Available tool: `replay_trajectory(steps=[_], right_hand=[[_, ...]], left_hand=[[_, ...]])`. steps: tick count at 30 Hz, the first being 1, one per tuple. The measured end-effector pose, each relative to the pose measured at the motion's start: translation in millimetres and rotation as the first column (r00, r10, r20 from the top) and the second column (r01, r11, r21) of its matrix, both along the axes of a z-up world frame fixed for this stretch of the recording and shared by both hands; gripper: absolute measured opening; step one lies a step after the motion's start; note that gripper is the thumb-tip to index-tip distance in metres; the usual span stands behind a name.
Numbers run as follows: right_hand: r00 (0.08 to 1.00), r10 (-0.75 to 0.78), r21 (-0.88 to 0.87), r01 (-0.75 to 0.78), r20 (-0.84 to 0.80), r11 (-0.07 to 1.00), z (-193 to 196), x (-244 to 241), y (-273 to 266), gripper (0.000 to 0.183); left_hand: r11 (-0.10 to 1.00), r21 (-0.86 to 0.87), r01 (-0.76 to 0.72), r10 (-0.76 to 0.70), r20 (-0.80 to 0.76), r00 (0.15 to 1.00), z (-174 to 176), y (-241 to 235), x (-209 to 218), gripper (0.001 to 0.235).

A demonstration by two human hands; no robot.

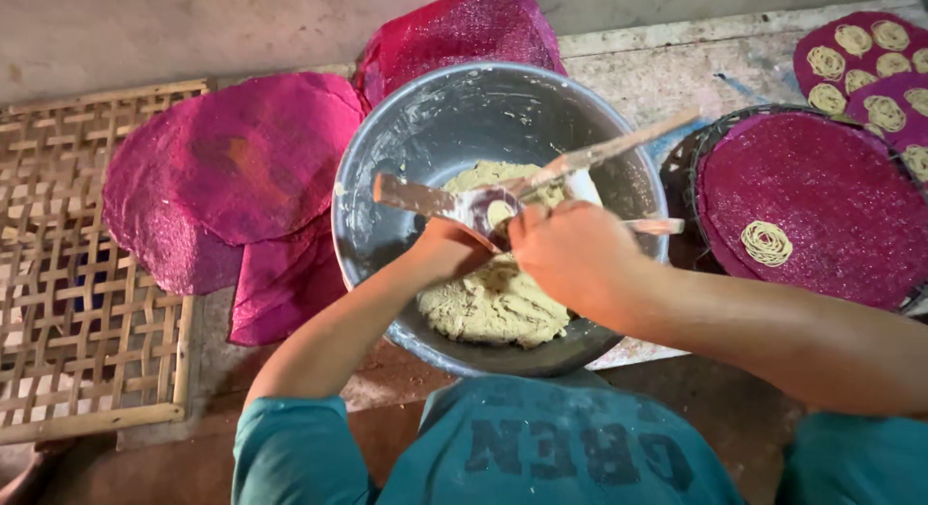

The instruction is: The person uses a manual press to extrude dough into spiral shapes onto a pink mat. They repeatedly scoop dough from a metal bowl, load it into the press, and squeeze the handle to form noodles, then scrape the press clean.

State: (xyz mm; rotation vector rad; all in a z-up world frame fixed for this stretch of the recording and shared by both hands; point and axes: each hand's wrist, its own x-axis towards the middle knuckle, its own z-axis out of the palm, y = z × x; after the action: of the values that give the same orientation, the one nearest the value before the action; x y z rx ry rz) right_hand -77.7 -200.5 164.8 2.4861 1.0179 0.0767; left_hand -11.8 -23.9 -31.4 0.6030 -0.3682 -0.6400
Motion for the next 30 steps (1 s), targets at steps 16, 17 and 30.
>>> replay_trajectory(steps=[16, 17, 30], right_hand=[[0.695, 0.15, 0.685, 0.605, -0.703, 0.407, -105, 43, -87, 0.062], [0.674, 0.215, 0.706, 0.652, -0.706, 0.276, -111, 44, -95, 0.061], [0.854, 0.498, 0.989, -0.135, 0.148, -0.063, -40, -51, -242, 0.049]], left_hand=[[0.909, 0.364, -0.205, 0.239, -0.052, 0.97, 5, -4, -19, 0.057], [0.954, 0.29, -0.07, 0.086, -0.043, 0.995, -2, -22, -35, 0.066], [0.772, 0.598, -0.215, -0.127, 0.478, 0.869, 107, -153, -102, 0.037]])
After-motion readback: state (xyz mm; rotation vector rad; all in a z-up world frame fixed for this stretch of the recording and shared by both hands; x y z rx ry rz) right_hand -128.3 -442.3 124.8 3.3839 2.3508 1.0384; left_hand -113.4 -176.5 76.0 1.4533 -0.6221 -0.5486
